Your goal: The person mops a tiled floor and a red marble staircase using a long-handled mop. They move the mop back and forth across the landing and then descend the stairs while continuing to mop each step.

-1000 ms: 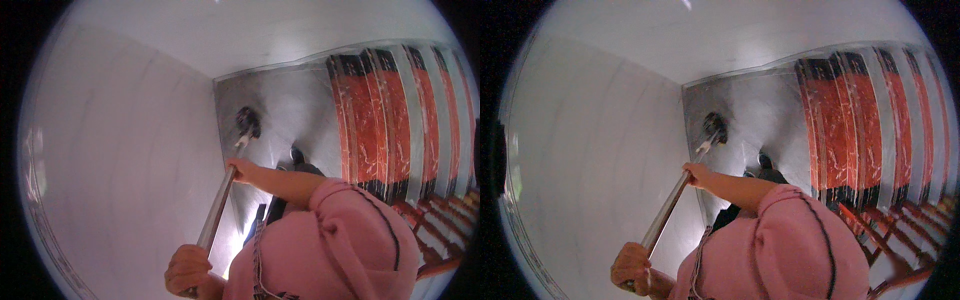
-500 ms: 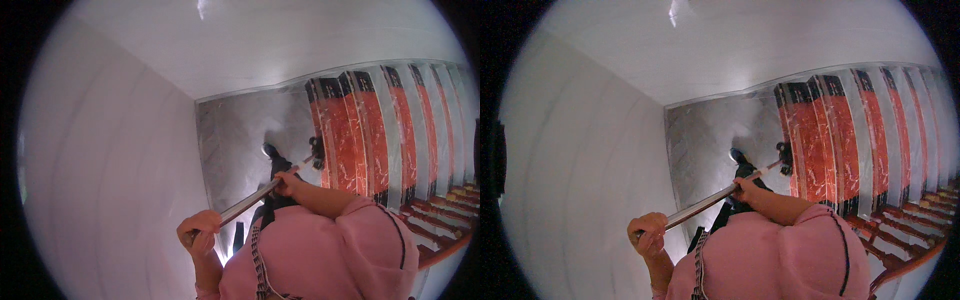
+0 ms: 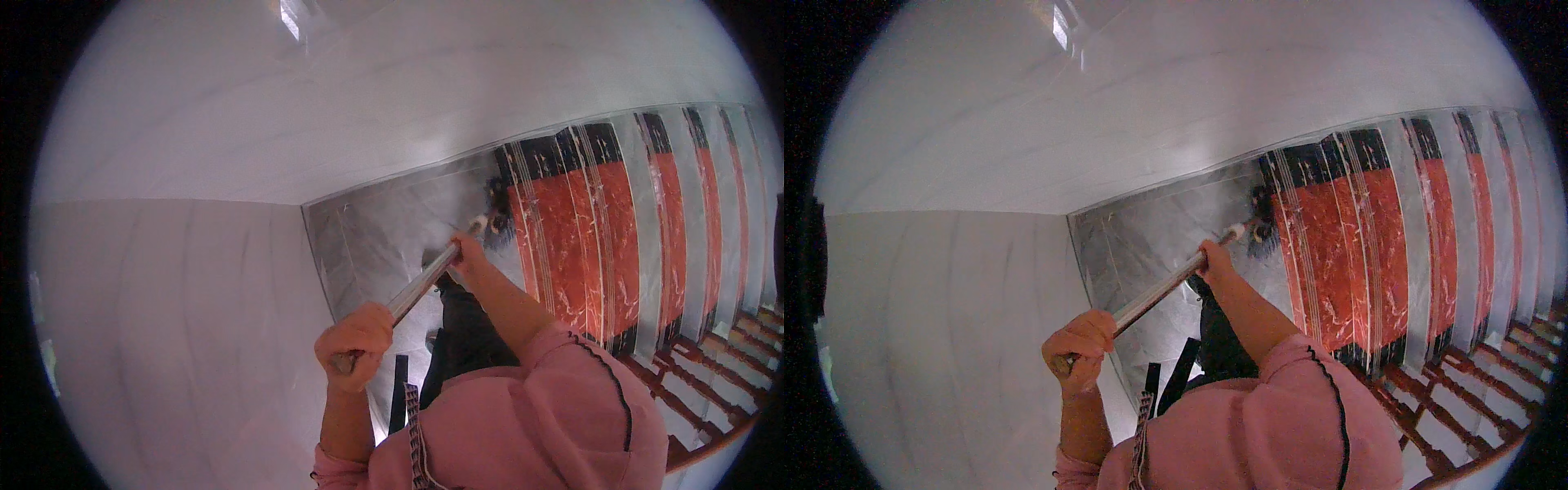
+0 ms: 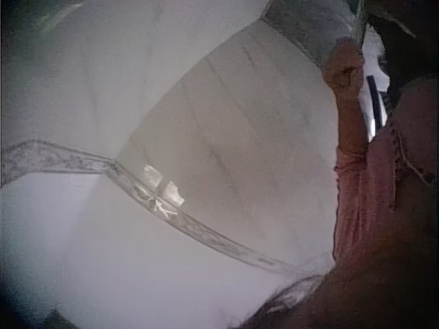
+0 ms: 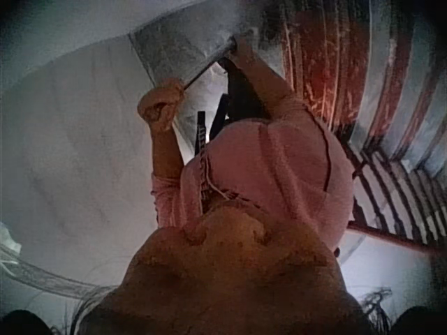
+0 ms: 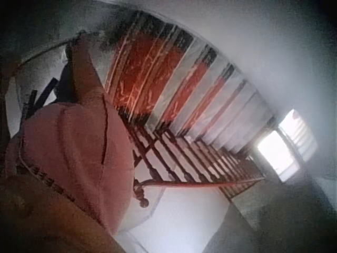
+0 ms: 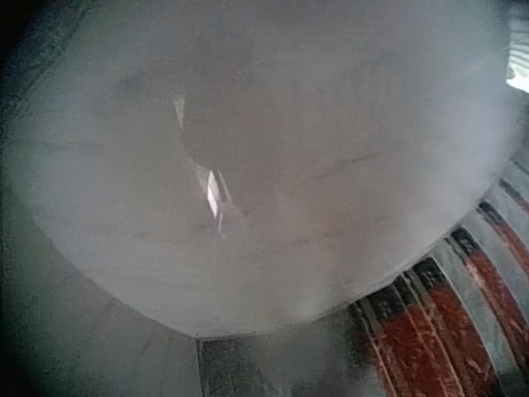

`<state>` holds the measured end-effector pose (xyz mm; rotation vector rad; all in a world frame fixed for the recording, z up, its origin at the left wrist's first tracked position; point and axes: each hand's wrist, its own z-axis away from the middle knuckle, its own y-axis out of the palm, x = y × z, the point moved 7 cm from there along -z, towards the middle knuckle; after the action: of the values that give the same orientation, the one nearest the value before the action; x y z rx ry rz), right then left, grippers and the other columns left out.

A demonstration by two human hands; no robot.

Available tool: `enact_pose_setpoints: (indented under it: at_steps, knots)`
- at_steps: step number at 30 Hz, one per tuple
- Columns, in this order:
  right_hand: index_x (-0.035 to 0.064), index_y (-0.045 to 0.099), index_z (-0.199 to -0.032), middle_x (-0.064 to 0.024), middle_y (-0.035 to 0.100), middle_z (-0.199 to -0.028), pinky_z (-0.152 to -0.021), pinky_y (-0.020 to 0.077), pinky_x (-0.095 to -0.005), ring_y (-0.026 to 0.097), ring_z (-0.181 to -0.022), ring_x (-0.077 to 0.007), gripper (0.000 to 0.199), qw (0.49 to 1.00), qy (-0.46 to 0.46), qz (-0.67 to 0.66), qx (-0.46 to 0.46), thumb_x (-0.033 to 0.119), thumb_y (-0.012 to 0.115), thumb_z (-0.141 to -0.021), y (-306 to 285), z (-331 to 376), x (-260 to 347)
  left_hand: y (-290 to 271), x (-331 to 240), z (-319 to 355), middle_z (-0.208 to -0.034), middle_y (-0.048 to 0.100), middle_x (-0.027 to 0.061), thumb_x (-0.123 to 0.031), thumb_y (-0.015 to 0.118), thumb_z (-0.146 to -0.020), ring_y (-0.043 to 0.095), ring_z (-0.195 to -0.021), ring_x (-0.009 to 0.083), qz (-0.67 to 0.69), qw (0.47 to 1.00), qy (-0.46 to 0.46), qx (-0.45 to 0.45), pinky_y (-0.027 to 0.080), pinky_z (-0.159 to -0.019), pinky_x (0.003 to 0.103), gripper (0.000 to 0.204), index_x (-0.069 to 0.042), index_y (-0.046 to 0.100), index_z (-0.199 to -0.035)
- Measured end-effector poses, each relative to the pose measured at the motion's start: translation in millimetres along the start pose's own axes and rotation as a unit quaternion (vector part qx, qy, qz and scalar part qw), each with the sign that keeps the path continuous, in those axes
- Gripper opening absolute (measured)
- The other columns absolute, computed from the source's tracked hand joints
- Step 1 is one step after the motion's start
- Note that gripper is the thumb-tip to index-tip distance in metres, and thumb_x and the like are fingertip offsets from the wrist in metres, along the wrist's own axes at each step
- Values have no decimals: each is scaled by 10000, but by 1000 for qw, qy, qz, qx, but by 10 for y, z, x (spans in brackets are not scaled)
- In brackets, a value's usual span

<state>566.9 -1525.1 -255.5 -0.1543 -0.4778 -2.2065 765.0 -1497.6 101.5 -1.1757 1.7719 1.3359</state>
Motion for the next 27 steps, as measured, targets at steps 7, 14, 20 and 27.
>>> enact_pose_setpoints:
  at_steps: [7,14,20,27]
  knots:
    - [26,505,-694,-88,491,-694,-454,431,-351,511,-607,-211,145,951,-11,309,-2,143,584,-663,194,-844,32,-378,178,369,-658,548,100,52,525,-676,505,-616,194,-196,938,-52,-281,417,-630,348,101,-39,481,-669]
    - [40,507,-677,-105,503,-631,-405,420,-339,516,-542,-219,107,909,82,405,48,114,583,-664,1005,-14,-1253,-328,-757,1204,-661,478,55,22,478,-681,444,-664,160,-330,822,-50,-460,403,-717,318,90,-49,426,-700]
    - [3,499,-681,-137,534,-651,-477,463,-351,555,-574,-250,69,936,282,149,150,39,558,-678,1395,1039,-2354,-44,-1634,1453,-523,450,73,-63,515,-701,411,-473,188,-477,818,113,-300,360,-470,339,112,-46,445,-616]
    - [-5,502,-713,-145,534,-686,-607,494,-388,567,-661,-279,66,947,291,61,119,56,524,-725,1216,1883,-2208,-226,-2424,1848,-515,469,83,-133,558,-737,418,-467,190,-283,923,155,-208,404,-477,348,127,-44,482,-687]
